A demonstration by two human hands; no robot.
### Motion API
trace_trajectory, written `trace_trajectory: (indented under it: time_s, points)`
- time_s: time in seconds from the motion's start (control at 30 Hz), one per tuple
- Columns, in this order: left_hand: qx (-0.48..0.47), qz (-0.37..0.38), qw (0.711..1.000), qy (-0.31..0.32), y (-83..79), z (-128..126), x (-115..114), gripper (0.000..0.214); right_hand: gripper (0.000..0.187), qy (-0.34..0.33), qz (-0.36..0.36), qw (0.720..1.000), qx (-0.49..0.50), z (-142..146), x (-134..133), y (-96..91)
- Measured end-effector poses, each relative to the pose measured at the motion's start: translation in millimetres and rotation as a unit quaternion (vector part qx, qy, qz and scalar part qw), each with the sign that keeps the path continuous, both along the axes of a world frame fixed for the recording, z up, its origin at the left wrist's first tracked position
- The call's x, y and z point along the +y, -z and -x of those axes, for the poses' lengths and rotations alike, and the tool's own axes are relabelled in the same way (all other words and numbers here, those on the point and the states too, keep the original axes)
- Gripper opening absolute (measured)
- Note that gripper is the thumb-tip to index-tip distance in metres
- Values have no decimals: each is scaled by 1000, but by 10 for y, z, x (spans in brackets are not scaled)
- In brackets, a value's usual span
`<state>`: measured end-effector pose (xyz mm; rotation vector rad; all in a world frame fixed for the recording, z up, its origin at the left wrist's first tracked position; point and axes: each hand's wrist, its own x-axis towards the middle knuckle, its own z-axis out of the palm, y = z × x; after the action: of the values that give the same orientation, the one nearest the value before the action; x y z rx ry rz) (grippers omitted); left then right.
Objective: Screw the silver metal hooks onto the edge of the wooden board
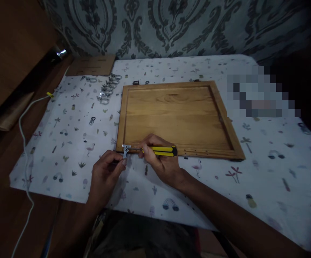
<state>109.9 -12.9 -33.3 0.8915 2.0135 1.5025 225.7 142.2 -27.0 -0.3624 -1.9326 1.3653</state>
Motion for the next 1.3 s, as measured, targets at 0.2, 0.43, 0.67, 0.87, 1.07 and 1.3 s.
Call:
trace_trajectory:
  time_s: [0.2,0.43,0.67,0.87,1.07,1.3]
  points:
    - [-9,0,1000,-5,10,3,0,14,25,1,-18,1000,1,-7,11,-40]
    - [-18,4,1000,-8,29,26,-2,12,23,0,-6,1000,3,-16,9,-25]
    - [-13,2,1000,-21,7,-3,10,13,22,-5,2,1000,12,1,2,-36]
    - [-14,0,1000,-24,-6,-15,23,14,24,-3,-10,1000,12,-5,9,-38]
    - [-3,-2,1000,-23,-27,-16,33,14,23,0,-1,1000,6,-5,9,-41]
    - [-9,2,1000,-24,-32,-7,38,13,24,0,0,1000,-2,-4,5,-35]
